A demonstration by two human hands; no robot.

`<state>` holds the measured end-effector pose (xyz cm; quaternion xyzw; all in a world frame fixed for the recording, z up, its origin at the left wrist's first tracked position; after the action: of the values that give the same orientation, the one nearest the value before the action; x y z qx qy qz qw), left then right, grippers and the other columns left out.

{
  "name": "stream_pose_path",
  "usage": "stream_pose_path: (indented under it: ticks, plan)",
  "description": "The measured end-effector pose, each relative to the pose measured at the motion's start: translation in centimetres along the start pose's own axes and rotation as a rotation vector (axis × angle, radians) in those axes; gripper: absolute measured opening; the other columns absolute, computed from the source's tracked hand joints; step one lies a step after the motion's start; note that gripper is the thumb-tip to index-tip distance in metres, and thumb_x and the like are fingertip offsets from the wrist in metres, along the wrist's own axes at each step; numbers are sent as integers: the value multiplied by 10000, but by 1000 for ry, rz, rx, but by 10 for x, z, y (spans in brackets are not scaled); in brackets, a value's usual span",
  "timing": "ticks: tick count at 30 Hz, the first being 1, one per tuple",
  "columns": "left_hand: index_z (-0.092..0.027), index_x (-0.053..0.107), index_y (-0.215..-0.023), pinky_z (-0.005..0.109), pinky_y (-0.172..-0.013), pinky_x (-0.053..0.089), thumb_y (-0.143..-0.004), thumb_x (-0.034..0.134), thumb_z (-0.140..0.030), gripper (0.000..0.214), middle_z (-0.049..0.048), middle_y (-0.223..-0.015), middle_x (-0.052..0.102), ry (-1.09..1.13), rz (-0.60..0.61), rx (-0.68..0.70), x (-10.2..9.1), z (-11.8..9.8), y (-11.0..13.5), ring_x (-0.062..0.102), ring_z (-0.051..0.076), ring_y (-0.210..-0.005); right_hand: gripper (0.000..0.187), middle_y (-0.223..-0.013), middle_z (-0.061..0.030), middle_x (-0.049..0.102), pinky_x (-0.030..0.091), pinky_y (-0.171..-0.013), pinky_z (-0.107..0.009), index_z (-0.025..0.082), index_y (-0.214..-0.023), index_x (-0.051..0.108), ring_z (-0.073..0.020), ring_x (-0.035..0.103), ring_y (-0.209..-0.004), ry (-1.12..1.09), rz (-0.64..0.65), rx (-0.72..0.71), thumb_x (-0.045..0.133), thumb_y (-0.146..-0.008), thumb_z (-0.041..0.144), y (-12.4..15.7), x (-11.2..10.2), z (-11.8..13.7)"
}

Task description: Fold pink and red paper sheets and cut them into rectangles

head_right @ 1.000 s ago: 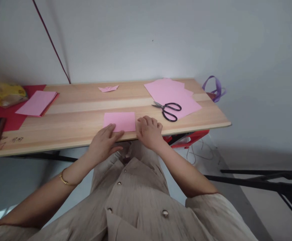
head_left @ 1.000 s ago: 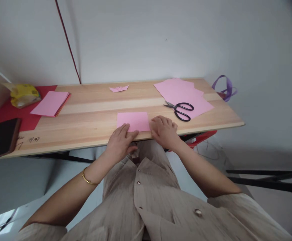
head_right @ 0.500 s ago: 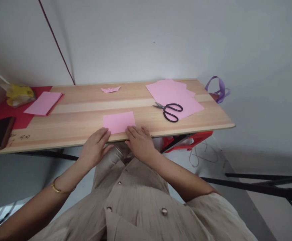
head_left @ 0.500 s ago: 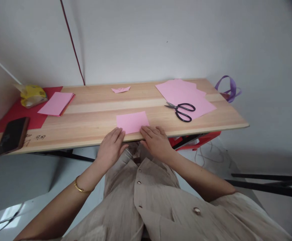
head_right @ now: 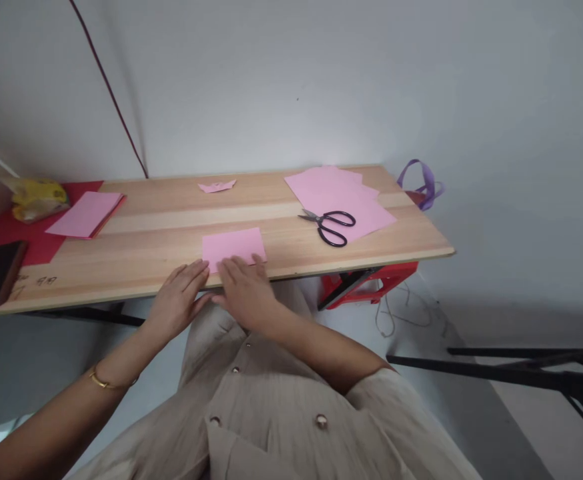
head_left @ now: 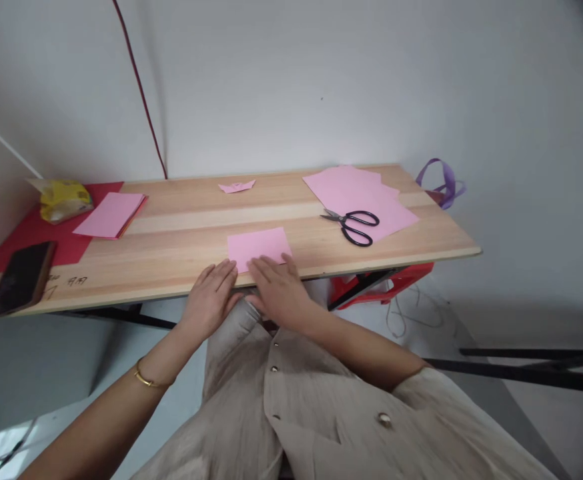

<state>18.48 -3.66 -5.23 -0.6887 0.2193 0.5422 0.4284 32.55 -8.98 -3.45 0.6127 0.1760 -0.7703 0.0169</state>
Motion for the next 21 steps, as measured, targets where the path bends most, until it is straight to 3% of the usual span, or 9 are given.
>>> stream_pose_path:
  ticks: [4,11,15,18,21]
  plan:
    - [-132,536,-1317,481,-1101,378,-955,477,-289,398,181,-1394,552,-4,-1,15,0,2,1,500,291,-1316,573,-1483,-142,470,196,-1173,-513,131,-1416,462,-263,391,-1384,-29,32,-52,535,-942,445,-6,13,13]
    - [-150,562,-1299,492,-1090,362,-970,463,-293,372,161,-1401,555,-22,-2,19,-1,4,3,493,292,-1325,466,-1459,-99,509,184,-1158,-534,212,-1391,509,-270,434,-1355,34,23,78,515,-962,393,30,-10,-45]
    - [-159,606,-1252,498,-1056,384,-965,482,-371,378,158,-1373,581,-1,20,3,-6,5,-1,515,305,-1298,477,-1447,-114,521,178,-1147,-545,206,-1387,511,-274,441,-1342,54,16,107,521,-957,413,39,-18,-57]
    - [-178,684,-1097,456,-990,435,-972,458,-403,342,132,-1239,671,31,83,-38,-14,11,-17,604,286,-1168,484,-1436,-128,529,165,-1143,-540,190,-1370,523,-281,442,-1331,52,-4,116,537,-947,426,39,-17,-57]
    - [-178,705,-967,401,-891,477,-959,468,-421,339,113,-1069,716,37,231,-79,-18,19,-48,654,261,-990,488,-1441,-132,523,176,-1131,-525,189,-1370,520,-284,434,-1331,53,-24,117,549,-941,420,38,-12,-54]
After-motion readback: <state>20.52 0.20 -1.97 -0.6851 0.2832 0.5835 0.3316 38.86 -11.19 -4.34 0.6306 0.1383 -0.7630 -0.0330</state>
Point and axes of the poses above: each hand's wrist, its own y-axis away from the middle knuckle, its own x-axis out of the palm, z = x × y, the point moved 6 cm from there along -y, towards the middle knuckle
